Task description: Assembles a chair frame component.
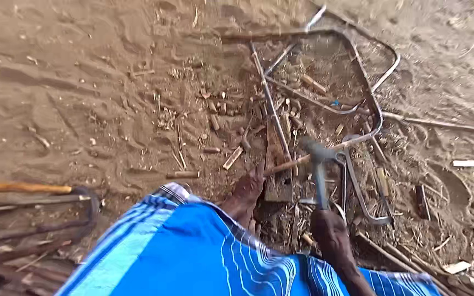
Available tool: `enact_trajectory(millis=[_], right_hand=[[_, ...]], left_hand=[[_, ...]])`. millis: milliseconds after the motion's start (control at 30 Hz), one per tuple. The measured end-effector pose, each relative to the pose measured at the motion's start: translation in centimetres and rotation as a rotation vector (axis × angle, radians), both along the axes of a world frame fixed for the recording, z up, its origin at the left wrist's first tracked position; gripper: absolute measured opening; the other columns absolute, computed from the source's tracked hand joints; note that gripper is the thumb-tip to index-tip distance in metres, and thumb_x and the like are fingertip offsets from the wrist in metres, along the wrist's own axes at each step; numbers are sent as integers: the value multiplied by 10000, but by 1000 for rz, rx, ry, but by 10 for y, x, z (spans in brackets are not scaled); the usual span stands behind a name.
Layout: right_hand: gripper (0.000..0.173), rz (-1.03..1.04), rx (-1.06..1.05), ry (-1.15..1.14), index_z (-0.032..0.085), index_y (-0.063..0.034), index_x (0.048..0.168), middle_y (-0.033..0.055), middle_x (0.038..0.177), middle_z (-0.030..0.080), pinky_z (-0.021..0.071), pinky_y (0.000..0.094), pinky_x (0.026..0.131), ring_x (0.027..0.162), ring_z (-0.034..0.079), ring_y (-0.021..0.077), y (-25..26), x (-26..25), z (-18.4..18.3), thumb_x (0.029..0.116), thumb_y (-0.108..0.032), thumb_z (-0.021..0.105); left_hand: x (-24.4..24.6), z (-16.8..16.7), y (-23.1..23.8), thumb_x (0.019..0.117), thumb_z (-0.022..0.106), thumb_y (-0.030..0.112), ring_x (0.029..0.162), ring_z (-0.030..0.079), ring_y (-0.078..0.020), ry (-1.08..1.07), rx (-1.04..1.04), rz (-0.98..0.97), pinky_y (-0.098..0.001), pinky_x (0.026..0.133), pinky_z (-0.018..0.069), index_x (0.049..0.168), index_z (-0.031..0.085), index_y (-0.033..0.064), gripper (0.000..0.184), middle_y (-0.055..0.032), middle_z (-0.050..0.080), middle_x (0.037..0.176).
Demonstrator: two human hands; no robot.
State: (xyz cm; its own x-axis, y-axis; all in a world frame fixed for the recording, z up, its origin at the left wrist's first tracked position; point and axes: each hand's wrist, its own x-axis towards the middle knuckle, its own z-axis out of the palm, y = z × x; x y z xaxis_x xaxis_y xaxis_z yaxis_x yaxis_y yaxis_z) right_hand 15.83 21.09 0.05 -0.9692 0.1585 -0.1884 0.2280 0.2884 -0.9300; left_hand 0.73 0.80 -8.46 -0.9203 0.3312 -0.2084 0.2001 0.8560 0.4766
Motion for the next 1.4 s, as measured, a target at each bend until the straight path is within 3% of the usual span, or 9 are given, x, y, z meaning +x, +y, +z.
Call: enact_trajectory(millis=[100,233,400,567,667,733,867,1033,1400], right_hand=[[539,7,-64,171,608,-169,746,-74,590,502,444,258,486,513,484,40,6,12,-45,1011,-611,452],[656,78,204,-483,646,-94,840,46,648,538,489,460,577,579,548,210,17,-18,-29,1054,-613,305],[389,-34,11,232,586,-154,753,-63,577,488,425,244,461,485,460,38,7,-3,-3,1033,-416,520],[680,188,222,-498,644,-102,851,40,655,539,493,461,581,586,554,206,16,-21,-21,1044,-645,283],[562,34,-32,-102,590,-169,777,-76,582,471,424,249,459,487,454,44,2,-1,33,1033,-633,400],[456,-31,-126,183,650,-143,814,-70,617,532,455,244,494,524,493,35,5,6,-14,1024,-524,513],[684,212,243,-544,672,-82,957,72,748,591,522,494,686,690,601,232,38,5,-79,1026,-664,319],[710,85,322,-651,679,-119,884,43,683,578,511,495,624,631,589,222,93,50,-82,977,-737,341],[411,-162,600,-559,689,-66,1139,143,907,708,548,588,801,848,696,322,113,41,-89,1042,-434,535]], left_hand=[[-3,5,3,1007,663,199,921,729,-439,-36,4,48,-581,850,592,1555,346,10,661,-273,704,1080],[-11,18,5,1024,639,226,942,725,-434,-100,-32,49,-577,872,589,1571,310,5,676,-272,700,1080],[-9,18,8,1009,653,255,913,719,-460,-106,-118,53,-614,809,581,1562,360,24,667,-278,701,1066],[-18,15,2,1010,649,269,949,724,-429,-72,-85,31,-593,851,584,1480,463,12,568,-250,712,1079],[-10,0,-7,1022,632,280,994,715,-427,-73,-4,-21,-595,878,582,1462,485,4,540,-259,696,1133],[-13,1,-4,1004,663,243,1012,711,-433,-80,18,-18,-600,894,575,1475,467,7,562,-264,686,1171],[-16,21,-2,989,690,272,1007,714,-412,-101,-47,8,-575,911,575,1535,417,43,652,-244,700,1141],[-26,17,1,941,753,339,1323,558,-406,20,-8,-186,-553,1124,449,1487,491,11,689,-242,602,1383],[-70,69,48,1049,554,325,894,736,-366,243,-28,-199,-587,718,594,1220,702,106,315,-150,723,1142]])
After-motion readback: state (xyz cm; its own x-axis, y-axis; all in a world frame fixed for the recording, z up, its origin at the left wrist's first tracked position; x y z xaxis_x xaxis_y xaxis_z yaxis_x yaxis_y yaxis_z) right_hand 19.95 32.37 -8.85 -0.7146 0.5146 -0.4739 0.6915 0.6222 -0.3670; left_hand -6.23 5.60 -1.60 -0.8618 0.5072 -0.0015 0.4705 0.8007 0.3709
